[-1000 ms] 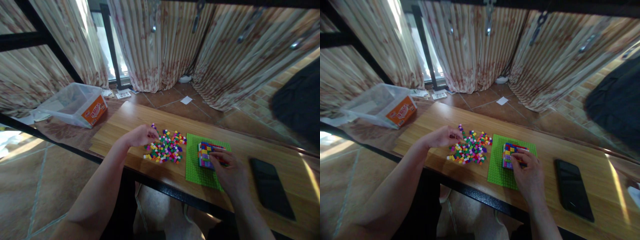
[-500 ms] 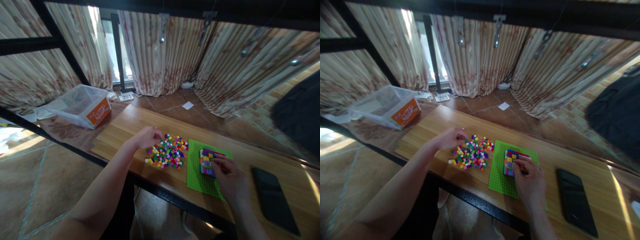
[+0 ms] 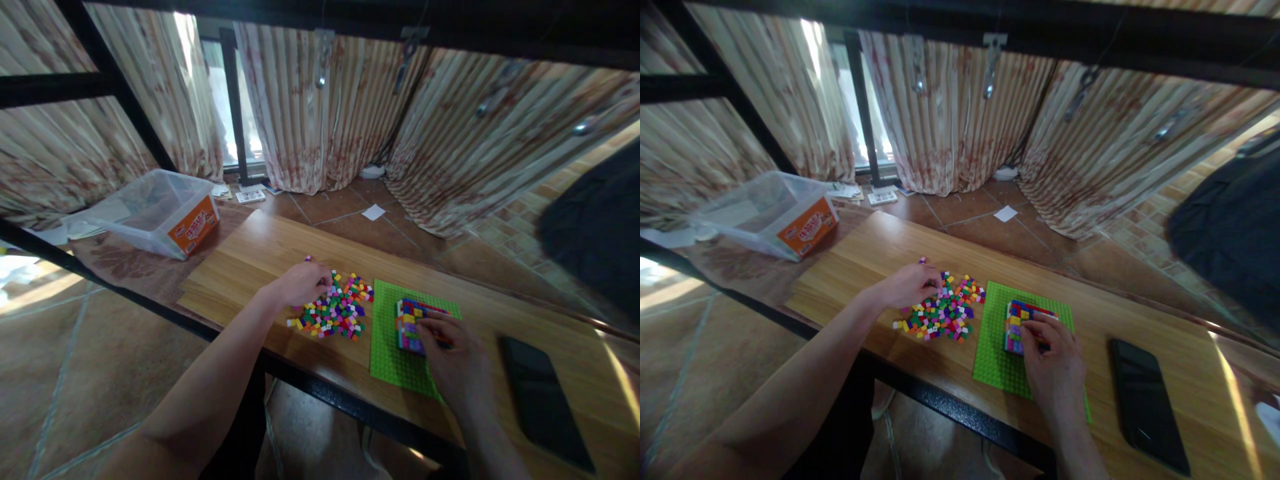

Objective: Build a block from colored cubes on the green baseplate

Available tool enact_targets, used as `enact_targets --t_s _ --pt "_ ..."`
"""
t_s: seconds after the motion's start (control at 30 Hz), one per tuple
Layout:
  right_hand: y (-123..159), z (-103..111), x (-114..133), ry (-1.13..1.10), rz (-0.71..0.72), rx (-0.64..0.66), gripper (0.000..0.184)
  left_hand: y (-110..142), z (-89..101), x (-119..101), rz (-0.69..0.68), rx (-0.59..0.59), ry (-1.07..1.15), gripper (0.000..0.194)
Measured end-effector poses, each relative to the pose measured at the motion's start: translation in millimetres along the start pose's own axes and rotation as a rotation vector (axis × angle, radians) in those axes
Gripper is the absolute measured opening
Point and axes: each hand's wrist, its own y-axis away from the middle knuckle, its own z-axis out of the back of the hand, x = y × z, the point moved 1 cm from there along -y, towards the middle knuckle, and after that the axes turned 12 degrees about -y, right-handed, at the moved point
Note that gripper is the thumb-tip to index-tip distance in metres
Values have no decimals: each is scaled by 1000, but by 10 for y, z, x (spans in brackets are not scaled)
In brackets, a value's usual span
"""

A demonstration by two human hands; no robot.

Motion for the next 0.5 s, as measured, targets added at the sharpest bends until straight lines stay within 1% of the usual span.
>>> enact_targets --t_s 0.07,0.2,0.37,0.5 --pt "0 -2 -1 -1 4 -2 29 6 23 -1 53 -13 1 16" --pt "4 -6 -2 -3 23 -8 28 -1 69 -8 159 -86 38 21" --pt "2 -8 8 1 31 -3 27 -22 86 -18 154 -148 129 26" --pt "-1 -9 19 -5 9 -5 26 -22 82 -11 194 -185 124 27"
